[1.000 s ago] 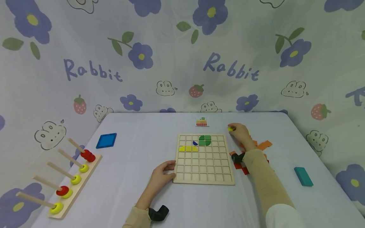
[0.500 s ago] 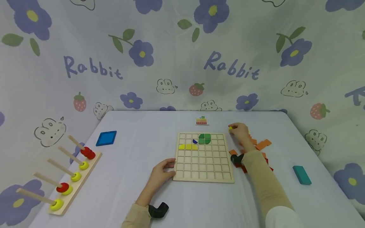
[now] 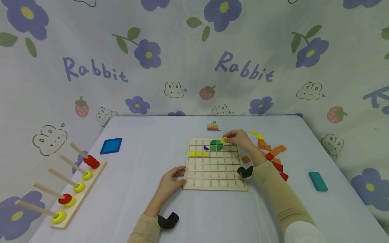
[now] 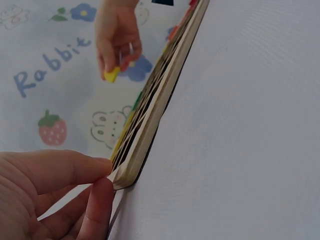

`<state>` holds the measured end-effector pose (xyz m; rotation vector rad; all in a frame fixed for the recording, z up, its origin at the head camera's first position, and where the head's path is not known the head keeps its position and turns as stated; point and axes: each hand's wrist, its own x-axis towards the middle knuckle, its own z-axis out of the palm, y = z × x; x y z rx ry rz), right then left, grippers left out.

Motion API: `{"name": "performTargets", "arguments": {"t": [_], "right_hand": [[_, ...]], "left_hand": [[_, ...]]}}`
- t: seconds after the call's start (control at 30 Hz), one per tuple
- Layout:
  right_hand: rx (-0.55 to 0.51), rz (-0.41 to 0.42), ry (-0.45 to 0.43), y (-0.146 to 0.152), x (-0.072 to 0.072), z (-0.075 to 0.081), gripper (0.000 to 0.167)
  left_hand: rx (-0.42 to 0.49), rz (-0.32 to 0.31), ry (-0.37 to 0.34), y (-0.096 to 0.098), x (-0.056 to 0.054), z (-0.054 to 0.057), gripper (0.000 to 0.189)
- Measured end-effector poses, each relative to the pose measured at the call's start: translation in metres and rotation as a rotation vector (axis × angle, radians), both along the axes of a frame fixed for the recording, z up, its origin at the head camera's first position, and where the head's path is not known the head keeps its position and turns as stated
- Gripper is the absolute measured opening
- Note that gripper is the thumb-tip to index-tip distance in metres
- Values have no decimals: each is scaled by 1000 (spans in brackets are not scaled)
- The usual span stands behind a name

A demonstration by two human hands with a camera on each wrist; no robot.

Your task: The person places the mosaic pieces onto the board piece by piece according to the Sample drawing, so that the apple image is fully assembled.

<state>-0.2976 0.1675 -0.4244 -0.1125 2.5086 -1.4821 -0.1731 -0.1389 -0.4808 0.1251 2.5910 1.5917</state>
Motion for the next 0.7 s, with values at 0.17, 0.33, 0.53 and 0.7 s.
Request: {"name": "performTargets", "arguments": {"t": [0.17,0.33,0.53,0.7], "right_hand": [[136,143,40,-23,3,-4,20],[207,237,66,-35,4,-13,13],[292,295,126,-41,6,-21,9],[370,294,155,-45,8,-18,7]], "left_hand": [[2,4,-4,0,-1,0,44],[13,2,-3,0,-2,0,44],[22,-4,-4,0,-2,-2,45],[20,0,-4,0,-1,0,45]]}}
